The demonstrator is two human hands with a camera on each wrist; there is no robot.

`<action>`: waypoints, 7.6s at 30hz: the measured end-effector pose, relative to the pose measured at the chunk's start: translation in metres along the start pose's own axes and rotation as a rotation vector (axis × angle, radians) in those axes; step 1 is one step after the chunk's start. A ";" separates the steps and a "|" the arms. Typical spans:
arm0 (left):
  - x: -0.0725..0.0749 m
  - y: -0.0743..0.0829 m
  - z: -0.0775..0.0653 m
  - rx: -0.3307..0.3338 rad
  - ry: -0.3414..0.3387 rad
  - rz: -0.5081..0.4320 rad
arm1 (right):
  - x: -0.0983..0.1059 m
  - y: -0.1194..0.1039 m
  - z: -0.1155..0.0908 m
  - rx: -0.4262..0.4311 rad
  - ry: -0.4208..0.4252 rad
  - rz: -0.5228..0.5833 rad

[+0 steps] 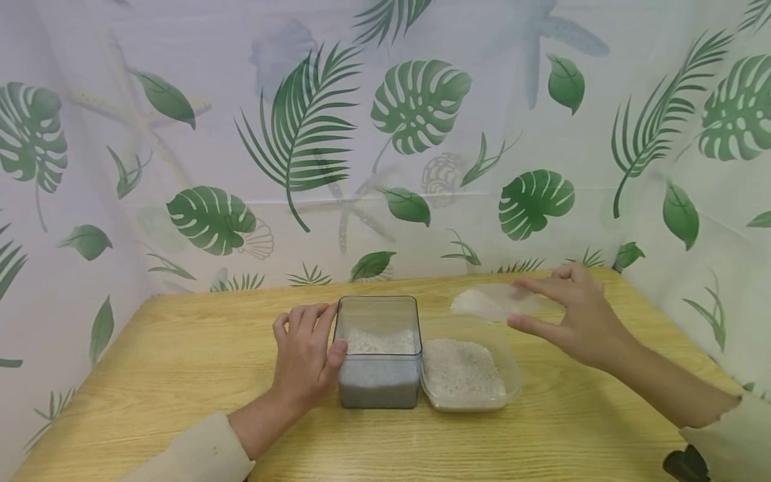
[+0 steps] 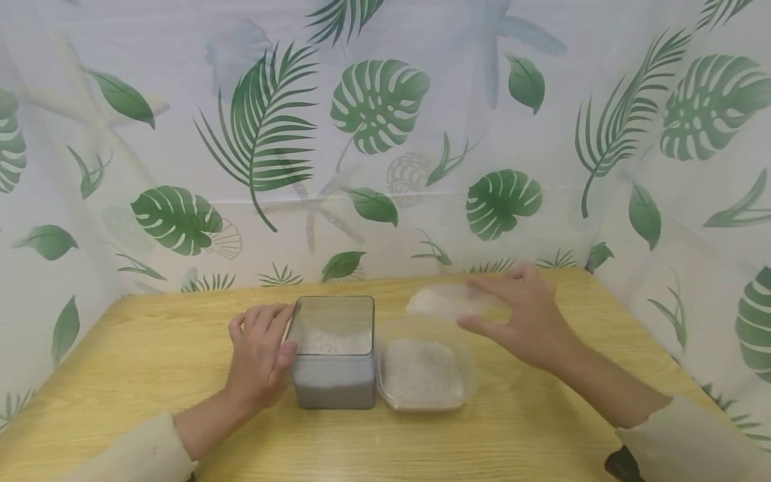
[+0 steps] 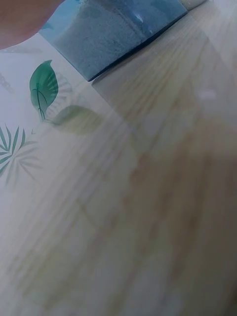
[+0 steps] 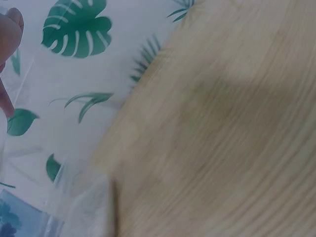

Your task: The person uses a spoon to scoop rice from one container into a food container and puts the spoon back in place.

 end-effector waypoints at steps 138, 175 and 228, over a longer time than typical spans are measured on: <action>-0.004 -0.010 -0.006 -0.033 0.014 -0.028 | -0.101 -0.130 0.069 0.337 -0.730 -0.264; -0.005 -0.009 -0.006 -0.029 0.017 -0.020 | -0.106 -0.113 0.047 0.077 -0.406 -0.027; -0.007 -0.009 -0.006 -0.042 0.043 -0.020 | -0.062 -0.069 0.013 0.009 -0.078 0.121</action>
Point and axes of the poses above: each hand's wrist, its own z-axis towards the middle knuckle, its own x-axis out of the back of the hand, y = z × x, the point moved 2 cm from there along z, towards the middle knuckle, and after that the axes turned 7 degrees about -x, right-handed, at the moved point
